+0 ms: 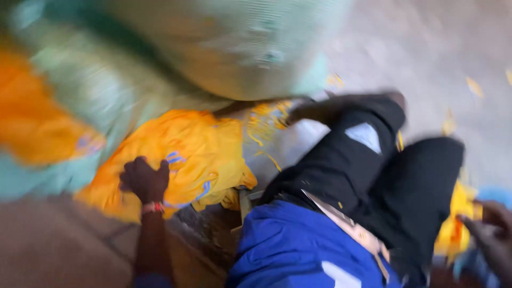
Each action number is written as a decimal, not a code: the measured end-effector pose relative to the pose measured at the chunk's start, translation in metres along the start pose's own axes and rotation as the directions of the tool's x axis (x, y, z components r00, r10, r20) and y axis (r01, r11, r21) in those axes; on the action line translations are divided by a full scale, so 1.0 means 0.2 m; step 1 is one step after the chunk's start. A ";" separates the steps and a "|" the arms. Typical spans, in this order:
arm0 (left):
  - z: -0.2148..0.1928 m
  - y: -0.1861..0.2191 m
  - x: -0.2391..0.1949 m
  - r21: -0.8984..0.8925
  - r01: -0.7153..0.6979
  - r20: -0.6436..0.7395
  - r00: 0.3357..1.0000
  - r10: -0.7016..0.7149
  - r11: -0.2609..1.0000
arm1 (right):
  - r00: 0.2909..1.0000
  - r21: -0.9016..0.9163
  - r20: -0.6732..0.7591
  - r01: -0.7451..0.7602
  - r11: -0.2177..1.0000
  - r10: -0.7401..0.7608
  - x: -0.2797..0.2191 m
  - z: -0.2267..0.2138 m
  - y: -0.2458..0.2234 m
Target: Cutting and trimming yellow fabric pieces using large scissors
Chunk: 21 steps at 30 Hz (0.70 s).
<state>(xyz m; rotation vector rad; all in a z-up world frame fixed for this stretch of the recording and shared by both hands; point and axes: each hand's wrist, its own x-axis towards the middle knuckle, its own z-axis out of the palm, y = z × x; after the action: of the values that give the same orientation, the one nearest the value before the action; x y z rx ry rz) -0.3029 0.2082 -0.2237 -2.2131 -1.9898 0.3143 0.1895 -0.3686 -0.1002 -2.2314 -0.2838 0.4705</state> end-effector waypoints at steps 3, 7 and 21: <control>-0.30 0.38 -0.12 -0.503 -0.071 -0.149 0.989 -0.005 0.862 | 0.994 -0.193 -0.034 0.093 0.977 -0.102 -0.24 -0.04 -0.19; -0.67 0.94 -0.27 -0.946 -0.056 0.086 0.906 0.414 0.319 | 0.990 -0.540 -0.037 -0.136 0.831 0.138 -0.46 -0.10 -0.40; -1.26 2.15 -0.54 -0.345 -0.801 -0.548 -0.251 0.798 -0.489 | 0.712 0.022 -0.062 -0.699 0.714 0.699 -0.98 0.08 0.10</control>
<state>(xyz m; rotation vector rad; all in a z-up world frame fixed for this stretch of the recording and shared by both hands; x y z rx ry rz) 0.1635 0.0616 -0.0811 -3.6232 0.8330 -0.4658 0.0059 -0.4400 -0.0774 -2.2947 0.6435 0.7880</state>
